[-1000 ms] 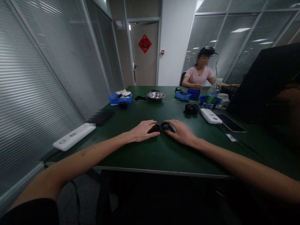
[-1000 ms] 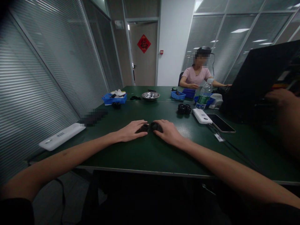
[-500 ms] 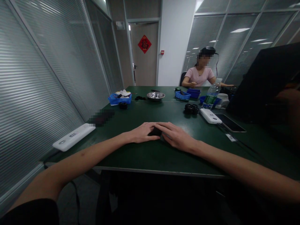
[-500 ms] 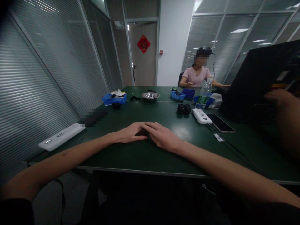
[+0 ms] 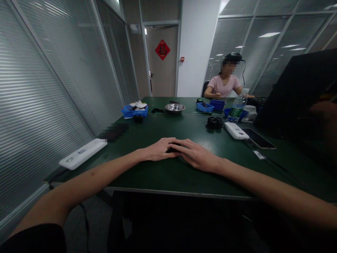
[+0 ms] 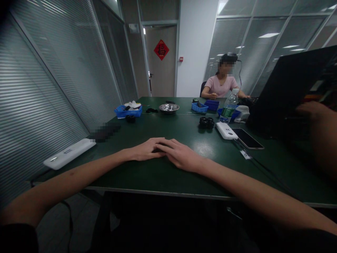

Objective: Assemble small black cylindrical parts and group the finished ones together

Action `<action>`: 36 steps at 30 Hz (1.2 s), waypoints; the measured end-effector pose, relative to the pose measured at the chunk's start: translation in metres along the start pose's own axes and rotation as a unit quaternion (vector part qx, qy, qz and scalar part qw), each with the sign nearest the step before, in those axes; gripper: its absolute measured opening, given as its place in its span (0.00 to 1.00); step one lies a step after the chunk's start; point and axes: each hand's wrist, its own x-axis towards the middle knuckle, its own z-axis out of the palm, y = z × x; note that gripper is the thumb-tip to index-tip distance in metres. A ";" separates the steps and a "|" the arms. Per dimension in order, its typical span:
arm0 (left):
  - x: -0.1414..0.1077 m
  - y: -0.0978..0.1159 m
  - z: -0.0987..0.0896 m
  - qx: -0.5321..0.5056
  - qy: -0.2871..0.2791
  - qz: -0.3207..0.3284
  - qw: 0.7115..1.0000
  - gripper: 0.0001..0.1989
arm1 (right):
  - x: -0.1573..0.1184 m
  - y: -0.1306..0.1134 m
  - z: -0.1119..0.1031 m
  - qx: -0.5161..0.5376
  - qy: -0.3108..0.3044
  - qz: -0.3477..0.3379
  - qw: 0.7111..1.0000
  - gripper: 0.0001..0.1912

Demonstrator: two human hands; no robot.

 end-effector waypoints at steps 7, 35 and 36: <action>0.002 -0.012 0.008 0.011 -0.002 -0.020 1.000 0.41 | -0.001 0.008 -0.001 -0.047 -0.016 0.022 0.999 0.32; -0.002 -0.011 0.006 0.011 -0.010 -0.039 0.999 0.40 | -0.072 0.174 -0.047 -0.316 0.050 0.411 0.854 0.23; -0.001 -0.011 0.006 0.011 -0.006 -0.039 0.999 0.40 | -0.071 0.174 -0.047 -0.317 0.050 0.412 0.853 0.23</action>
